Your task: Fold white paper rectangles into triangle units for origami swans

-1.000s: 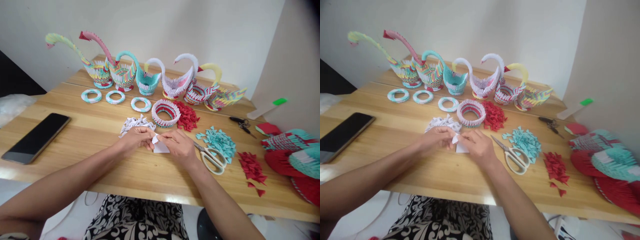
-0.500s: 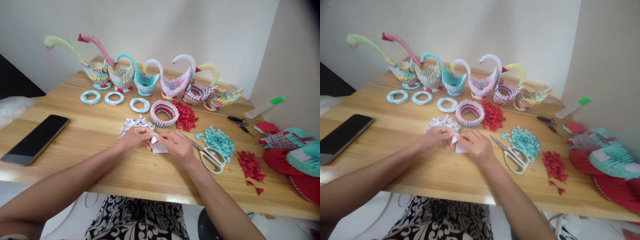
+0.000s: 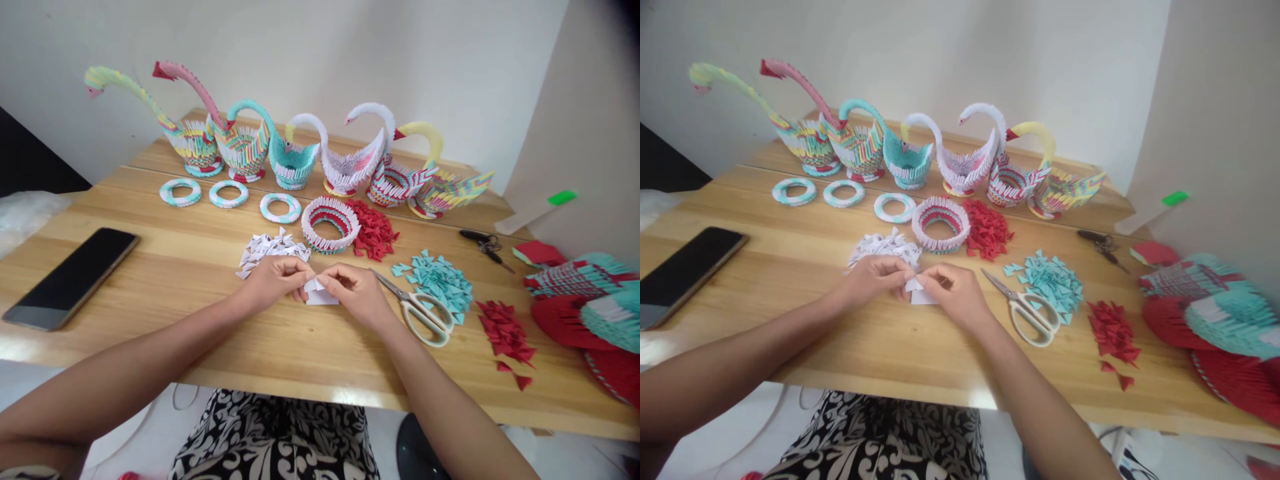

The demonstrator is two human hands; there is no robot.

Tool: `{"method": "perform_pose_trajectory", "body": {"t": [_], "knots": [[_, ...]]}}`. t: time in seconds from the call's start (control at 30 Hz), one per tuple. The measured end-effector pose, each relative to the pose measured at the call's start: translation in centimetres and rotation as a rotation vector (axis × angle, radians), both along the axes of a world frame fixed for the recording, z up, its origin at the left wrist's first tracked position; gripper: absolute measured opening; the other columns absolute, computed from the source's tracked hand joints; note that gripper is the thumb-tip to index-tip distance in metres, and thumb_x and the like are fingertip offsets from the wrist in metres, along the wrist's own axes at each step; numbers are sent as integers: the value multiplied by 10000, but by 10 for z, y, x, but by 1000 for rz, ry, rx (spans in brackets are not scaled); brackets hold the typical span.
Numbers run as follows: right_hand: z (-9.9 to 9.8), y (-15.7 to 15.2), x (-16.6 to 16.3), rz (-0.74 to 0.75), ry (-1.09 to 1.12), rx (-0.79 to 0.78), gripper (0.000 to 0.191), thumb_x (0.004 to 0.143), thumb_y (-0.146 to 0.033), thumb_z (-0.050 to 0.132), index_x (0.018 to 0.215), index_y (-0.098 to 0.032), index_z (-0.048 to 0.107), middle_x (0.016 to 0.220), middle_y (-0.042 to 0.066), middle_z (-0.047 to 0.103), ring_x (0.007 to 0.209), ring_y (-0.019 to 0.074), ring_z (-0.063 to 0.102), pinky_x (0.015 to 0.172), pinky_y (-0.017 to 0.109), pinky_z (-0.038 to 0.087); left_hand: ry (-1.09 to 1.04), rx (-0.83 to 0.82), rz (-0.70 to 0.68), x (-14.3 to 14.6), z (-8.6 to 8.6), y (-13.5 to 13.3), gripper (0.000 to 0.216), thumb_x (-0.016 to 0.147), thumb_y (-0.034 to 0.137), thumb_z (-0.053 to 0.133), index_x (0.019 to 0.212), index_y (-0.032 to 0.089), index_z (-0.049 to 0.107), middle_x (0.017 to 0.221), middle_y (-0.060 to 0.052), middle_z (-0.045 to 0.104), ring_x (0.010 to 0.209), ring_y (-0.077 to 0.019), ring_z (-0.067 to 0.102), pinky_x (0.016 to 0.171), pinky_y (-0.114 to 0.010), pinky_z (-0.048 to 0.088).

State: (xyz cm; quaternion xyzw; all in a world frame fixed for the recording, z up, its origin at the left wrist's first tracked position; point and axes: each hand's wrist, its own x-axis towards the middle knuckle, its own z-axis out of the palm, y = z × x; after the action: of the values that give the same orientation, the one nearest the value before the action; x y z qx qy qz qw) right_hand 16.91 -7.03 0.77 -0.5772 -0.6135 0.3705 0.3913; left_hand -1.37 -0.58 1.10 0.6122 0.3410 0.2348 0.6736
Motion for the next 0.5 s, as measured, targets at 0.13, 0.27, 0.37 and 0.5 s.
{"method": "perform_pose_trajectory", "body": {"t": [0.13,0.27,0.37,0.5], "knots": [[0,0,-2,7,-17,0,191,844,-322,613,749,-166,669,664,-12,616,568,103,505,517,210,375,-11,15,-3,0,-2,0,192,807,295,654,742,114,643,559,-3,659,504,-87,624,528,-174,526],[0,1,-1,19,-60,12,196,856,-314,599,735,-169,649,647,-22,586,568,99,480,517,205,353,-7,4,-5,0,-3,1,196,802,301,657,748,114,640,555,-4,657,502,-90,625,529,-177,529],[1,0,0,32,-82,26,199,874,-304,577,738,-172,638,640,-26,572,565,98,468,522,205,349,-2,-3,-9,0,-4,0,190,806,299,644,767,114,639,564,-10,661,506,-94,624,540,-188,532],[2,0,1,11,-105,39,217,897,-307,548,735,-175,608,627,-30,562,554,99,467,530,207,356,13,0,-43,1,-6,-1,189,808,295,622,738,120,627,591,-17,660,527,-93,621,541,-185,521]]}}
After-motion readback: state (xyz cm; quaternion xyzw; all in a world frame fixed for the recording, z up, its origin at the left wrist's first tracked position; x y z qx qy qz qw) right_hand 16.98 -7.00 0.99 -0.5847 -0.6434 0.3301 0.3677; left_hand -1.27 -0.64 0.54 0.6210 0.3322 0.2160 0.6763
